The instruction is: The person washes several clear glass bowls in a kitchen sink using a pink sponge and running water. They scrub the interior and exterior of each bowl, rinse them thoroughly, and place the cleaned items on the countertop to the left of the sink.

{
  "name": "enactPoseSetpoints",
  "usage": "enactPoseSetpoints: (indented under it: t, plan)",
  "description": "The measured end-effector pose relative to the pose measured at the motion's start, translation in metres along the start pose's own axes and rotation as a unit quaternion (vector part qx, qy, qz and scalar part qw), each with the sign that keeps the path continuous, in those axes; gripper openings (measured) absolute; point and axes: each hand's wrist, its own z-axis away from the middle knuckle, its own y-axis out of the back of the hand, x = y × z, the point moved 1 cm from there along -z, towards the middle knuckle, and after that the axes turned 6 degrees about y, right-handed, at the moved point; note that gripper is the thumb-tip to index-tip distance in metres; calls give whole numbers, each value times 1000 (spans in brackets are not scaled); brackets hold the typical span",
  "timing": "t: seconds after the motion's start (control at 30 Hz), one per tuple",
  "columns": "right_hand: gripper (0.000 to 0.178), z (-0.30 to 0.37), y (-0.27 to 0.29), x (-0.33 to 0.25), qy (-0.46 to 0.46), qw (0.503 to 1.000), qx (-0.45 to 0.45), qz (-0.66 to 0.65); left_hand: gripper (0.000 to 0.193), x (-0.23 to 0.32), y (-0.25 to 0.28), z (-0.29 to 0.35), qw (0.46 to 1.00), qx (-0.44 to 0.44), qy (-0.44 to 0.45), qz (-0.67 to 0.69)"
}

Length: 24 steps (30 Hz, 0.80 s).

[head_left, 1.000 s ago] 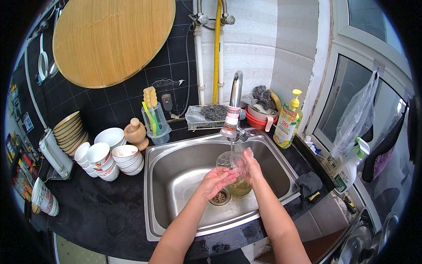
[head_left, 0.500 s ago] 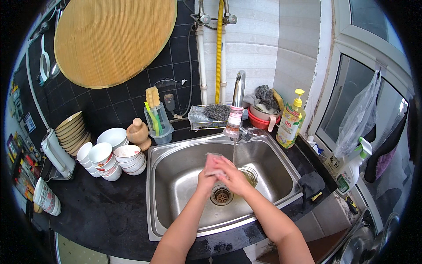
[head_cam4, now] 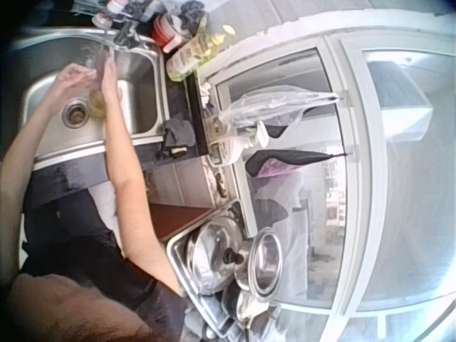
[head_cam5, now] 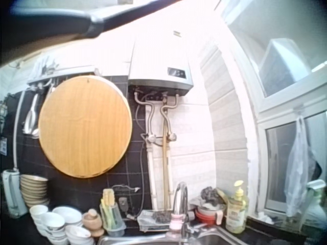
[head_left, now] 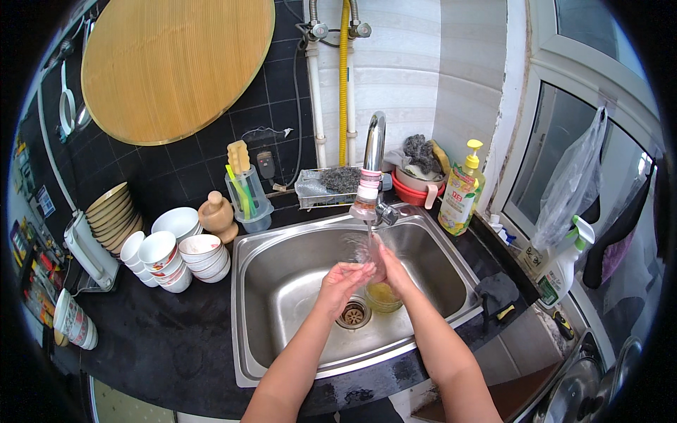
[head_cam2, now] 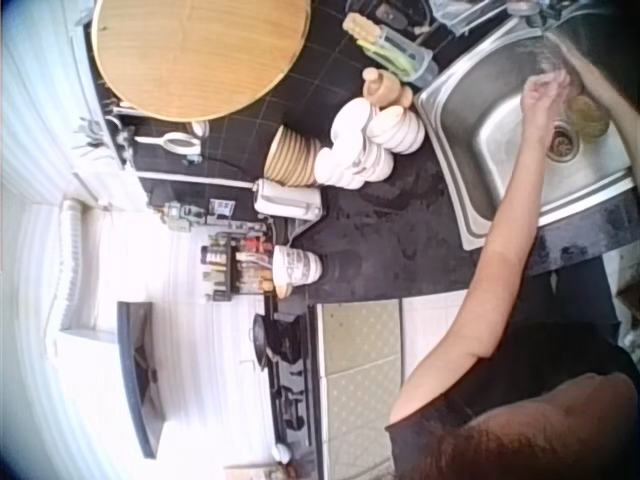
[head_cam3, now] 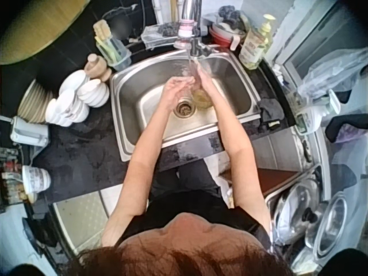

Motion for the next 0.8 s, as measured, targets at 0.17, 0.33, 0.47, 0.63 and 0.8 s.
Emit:
enactPoseSetpoints:
  t: [0.17, 0.33, 0.47, 0.63, 0.8]
  plan:
    - [46, 8, -14, 10, -30, 986, -72, 146, 10, -5, 11, -1, 989, 81, -60, -107]
    - [26, 10, -8, 20, 82, 984, 47, 151, 10, -22, 25, -7, 966, 113, -57, -226]
    - [18, 7, 8, 3, 136, 973, 76, 171, 10, -27, 28, -8, 966, 115, -60, -223]
    - [15, 9, 27, -20, 106, 909, 204, 348, 9, -30, 27, -8, 972, 106, -45, -204]
    - [20, 13, 40, -31, -21, 786, 301, 540, 8, -27, 23, -4, 973, 95, -31, -207]
